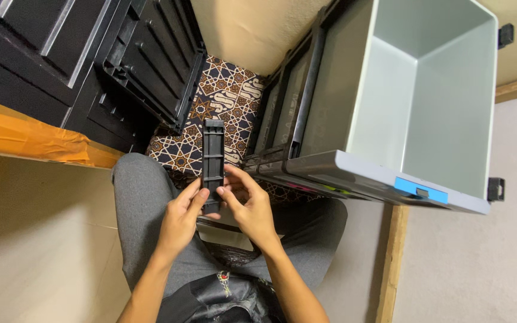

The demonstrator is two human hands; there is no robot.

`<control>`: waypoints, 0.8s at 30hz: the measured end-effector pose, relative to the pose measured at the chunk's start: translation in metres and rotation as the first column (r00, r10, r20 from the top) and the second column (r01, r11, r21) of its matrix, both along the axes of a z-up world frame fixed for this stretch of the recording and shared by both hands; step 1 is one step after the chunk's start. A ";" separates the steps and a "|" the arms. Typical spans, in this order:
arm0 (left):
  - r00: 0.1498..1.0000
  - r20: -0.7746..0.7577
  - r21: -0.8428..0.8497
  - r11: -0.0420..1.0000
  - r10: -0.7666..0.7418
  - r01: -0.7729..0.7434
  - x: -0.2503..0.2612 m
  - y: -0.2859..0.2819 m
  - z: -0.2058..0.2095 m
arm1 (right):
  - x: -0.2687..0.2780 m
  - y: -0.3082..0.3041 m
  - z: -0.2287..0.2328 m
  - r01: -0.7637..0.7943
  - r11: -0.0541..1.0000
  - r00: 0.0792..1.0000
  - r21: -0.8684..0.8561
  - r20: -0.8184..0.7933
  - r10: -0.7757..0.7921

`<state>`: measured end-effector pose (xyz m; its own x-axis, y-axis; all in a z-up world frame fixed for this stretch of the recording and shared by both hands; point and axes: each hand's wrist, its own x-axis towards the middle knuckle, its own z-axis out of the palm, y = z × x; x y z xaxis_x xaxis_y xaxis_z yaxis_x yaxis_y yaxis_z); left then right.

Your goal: The person opens a black plastic storage box, removes the lid, and detaches several black plastic clips from the box edges. The person places the clips on the floor beside the box.

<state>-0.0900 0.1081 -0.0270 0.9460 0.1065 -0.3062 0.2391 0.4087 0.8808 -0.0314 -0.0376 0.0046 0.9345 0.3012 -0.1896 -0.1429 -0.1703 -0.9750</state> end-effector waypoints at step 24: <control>0.940 -0.338 0.789 0.558 0.041 0.259 0.121 0.054 -0.176 | 0.090 0.074 -0.241 0.090 0.928 0.982 -0.361 -0.125 -0.144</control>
<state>0.0309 0.1625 -0.2028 0.8495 0.3518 -0.3931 0.5252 -0.4927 0.6939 0.0583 0.0360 -0.2367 0.9126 0.0802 -0.4008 -0.3194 -0.4721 -0.8216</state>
